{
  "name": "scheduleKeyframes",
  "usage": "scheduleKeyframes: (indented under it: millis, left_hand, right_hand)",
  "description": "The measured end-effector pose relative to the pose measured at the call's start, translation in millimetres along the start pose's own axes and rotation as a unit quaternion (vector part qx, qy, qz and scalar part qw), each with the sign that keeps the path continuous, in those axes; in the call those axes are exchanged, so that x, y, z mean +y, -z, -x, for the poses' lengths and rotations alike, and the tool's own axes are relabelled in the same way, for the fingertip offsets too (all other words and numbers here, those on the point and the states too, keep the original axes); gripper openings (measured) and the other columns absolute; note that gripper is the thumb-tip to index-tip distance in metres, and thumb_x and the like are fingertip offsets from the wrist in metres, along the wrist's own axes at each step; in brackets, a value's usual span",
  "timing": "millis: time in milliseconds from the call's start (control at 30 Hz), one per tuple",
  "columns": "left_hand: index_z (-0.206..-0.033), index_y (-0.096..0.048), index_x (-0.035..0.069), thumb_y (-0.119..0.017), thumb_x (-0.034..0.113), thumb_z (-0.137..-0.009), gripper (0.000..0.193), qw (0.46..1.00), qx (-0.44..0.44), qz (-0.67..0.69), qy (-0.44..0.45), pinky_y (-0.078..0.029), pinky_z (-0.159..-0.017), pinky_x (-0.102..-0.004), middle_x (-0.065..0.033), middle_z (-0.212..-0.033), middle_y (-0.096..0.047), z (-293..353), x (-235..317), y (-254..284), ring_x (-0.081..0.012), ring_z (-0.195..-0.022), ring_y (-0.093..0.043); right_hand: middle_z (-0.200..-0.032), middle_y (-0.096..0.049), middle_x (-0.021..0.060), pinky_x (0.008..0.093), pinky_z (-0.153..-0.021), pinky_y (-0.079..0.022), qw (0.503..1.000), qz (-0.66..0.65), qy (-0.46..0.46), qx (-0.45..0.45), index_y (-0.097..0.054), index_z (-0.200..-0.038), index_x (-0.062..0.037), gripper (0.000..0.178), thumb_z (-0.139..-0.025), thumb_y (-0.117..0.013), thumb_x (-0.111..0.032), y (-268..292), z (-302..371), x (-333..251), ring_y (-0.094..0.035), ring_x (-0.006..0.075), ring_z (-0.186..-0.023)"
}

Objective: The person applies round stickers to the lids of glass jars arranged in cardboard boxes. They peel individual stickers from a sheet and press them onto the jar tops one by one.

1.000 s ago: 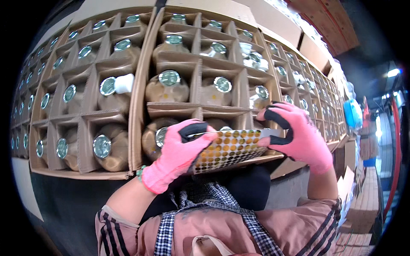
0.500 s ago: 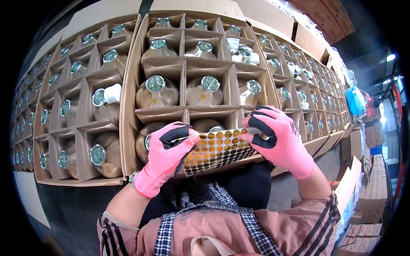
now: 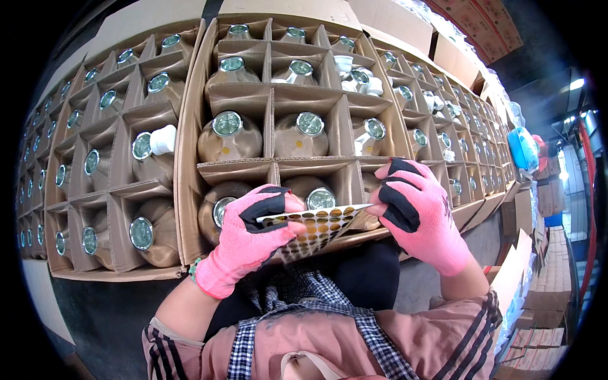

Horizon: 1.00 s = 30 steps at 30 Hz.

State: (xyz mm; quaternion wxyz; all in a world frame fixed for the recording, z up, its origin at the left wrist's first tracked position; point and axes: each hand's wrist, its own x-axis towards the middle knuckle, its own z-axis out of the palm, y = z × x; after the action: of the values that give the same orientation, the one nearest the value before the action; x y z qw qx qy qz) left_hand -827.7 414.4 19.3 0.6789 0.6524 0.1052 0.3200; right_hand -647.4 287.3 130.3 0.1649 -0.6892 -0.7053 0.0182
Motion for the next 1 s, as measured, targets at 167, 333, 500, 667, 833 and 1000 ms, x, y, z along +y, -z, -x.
scheduleKeyframes:
  millis: [167,333,500,667,833,1000]
  left_hand:
    - [-0.080,-0.062,0.000,-0.066,-0.002,-0.065,0.016,0.999,0.024,0.025,0.039,-0.045,-0.072,-0.0267,-0.0081,-0.081,-0.060,0.6,4.7,-4.5,-0.0166,-0.079,-0.057]
    - [-0.078,-0.063,0.001,-0.065,-0.003,-0.065,0.013,0.997,0.040,0.035,0.054,-0.045,-0.072,-0.0266,-0.0077,-0.080,-0.060,-1.2,3.7,-4.7,-0.0157,-0.078,-0.058]
    - [-0.079,-0.063,0.001,-0.065,-0.002,-0.065,0.014,0.996,0.046,0.033,0.062,-0.045,-0.071,-0.0262,-0.0073,-0.080,-0.060,1.6,-0.3,-2.5,-0.0154,-0.077,-0.057]
    - [-0.078,-0.063,0.000,-0.065,0.000,-0.066,0.012,0.995,0.040,0.033,0.081,-0.044,-0.071,-0.0262,-0.0069,-0.079,-0.060,0.0,0.8,-3.7,-0.0150,-0.076,-0.056]
    - [-0.077,-0.062,0.000,-0.065,0.001,-0.067,0.011,0.994,0.034,0.023,0.103,-0.044,-0.071,-0.0263,-0.0070,-0.079,-0.059,0.1,3.6,-2.9,-0.0143,-0.076,-0.056]
    - [-0.078,-0.062,-0.001,-0.065,0.001,-0.068,0.010,0.993,0.026,0.013,0.113,-0.044,-0.070,-0.0262,-0.0074,-0.078,-0.059,-0.6,1.9,-1.5,-0.0148,-0.075,-0.056]
  right_hand:
    - [-0.087,-0.054,0.0096,0.0394,-0.081,-0.039,0.999,-0.002,0.007,-0.035,-0.056,-0.082,-0.0063,0.022,-0.062,-0.067,-0.008,5.3,4.2,-2.2,-0.051,0.0284,-0.092]
    - [-0.085,-0.054,0.0074,0.0396,-0.080,-0.039,0.999,-0.003,0.034,0.012,-0.057,-0.084,-0.0076,0.024,-0.062,-0.067,-0.009,6.1,5.6,-2.4,-0.052,0.0270,-0.092]
    - [-0.083,-0.054,0.0040,0.0400,-0.081,-0.038,0.995,0.027,0.087,0.038,-0.058,-0.081,-0.0087,0.023,-0.060,-0.067,-0.009,0.3,2.8,-0.2,-0.052,0.0259,-0.093]
    - [-0.083,-0.054,0.0029,0.0405,-0.081,-0.038,0.992,0.047,0.107,0.039,-0.058,-0.079,-0.0094,0.023,-0.057,-0.065,-0.008,1.2,5.1,1.7,-0.052,0.0262,-0.095]
    - [-0.088,-0.057,0.0032,0.0399,-0.082,-0.038,0.994,0.023,0.105,0.033,-0.055,-0.076,-0.0078,0.019,-0.060,-0.065,-0.007,-4.0,1.3,6.5,-0.052,0.0258,-0.097]
    - [-0.098,-0.059,0.0063,0.0320,-0.079,-0.042,0.964,-0.238,-0.030,0.116,-0.054,-0.079,-0.0009,0.015,-0.066,-0.061,0.001,9.2,-13.1,37.6,-0.054,0.0189,-0.090]
